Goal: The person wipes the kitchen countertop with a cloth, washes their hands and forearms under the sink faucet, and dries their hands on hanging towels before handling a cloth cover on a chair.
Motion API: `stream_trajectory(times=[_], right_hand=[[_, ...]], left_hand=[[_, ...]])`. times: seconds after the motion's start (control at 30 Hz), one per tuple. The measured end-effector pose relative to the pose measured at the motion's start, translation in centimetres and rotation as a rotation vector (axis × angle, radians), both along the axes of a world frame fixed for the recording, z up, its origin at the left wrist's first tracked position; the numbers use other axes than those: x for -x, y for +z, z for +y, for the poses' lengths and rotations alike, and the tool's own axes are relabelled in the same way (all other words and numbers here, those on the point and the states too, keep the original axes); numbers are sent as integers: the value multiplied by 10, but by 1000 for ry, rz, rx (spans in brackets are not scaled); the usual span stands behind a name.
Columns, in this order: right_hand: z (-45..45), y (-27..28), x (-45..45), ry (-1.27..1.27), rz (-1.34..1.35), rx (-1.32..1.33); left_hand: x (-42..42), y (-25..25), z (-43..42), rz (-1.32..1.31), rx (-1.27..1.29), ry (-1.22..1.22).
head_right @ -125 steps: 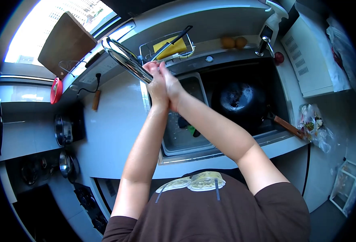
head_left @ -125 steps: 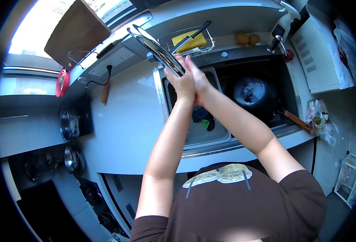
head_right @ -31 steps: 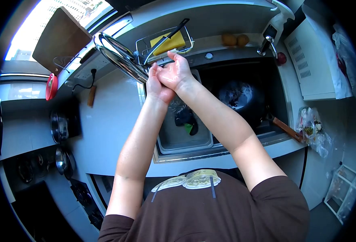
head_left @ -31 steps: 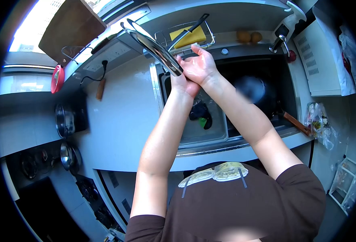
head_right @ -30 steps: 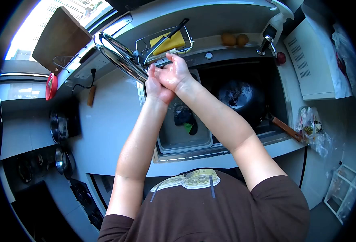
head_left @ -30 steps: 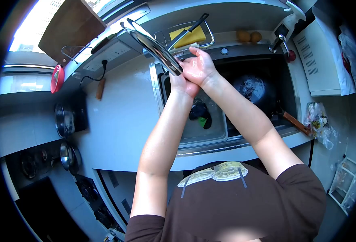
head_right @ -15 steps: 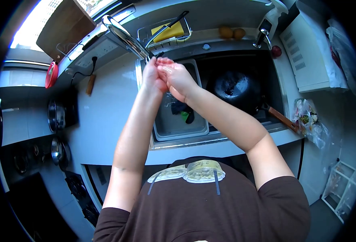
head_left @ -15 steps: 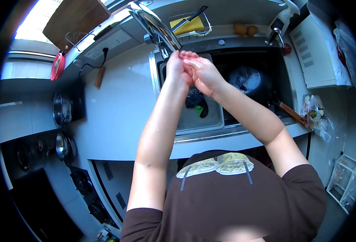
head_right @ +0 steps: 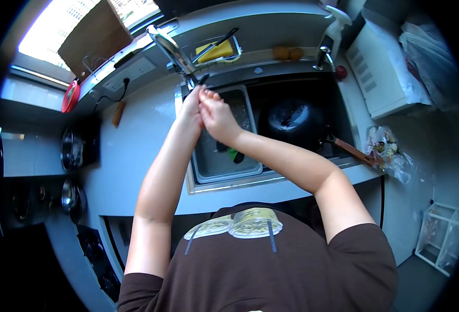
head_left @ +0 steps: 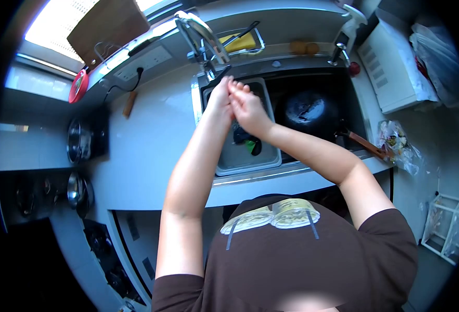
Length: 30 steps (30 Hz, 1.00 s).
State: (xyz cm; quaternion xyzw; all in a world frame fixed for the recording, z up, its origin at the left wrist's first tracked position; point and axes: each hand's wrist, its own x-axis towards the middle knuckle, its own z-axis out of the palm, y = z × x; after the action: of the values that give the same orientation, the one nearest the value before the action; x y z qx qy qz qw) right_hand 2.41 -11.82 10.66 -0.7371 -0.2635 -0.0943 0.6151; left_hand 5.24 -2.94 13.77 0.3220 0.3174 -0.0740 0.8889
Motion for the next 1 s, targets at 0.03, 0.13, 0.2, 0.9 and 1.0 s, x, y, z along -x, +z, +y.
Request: stream_trajectory(times=[0.03,0.13,0.2,0.9,1.0], right_hand=[[-4,-6,6,15,-60,46],[-17,-19,15,90,-123,309],[-17,-8,27,88,-258,318],[-47,-66,-9,361,-532,464],[-53,-45,-23,460,-273,481]], left_hand=[[2,-10,1,85,-60,67],[7,-82,46,100,-364,-207],[30,-89,42,74,-572,-129],[52,-88,18,-743,-2015,-1361],[36,-72,18,-869,-2058,-1389]])
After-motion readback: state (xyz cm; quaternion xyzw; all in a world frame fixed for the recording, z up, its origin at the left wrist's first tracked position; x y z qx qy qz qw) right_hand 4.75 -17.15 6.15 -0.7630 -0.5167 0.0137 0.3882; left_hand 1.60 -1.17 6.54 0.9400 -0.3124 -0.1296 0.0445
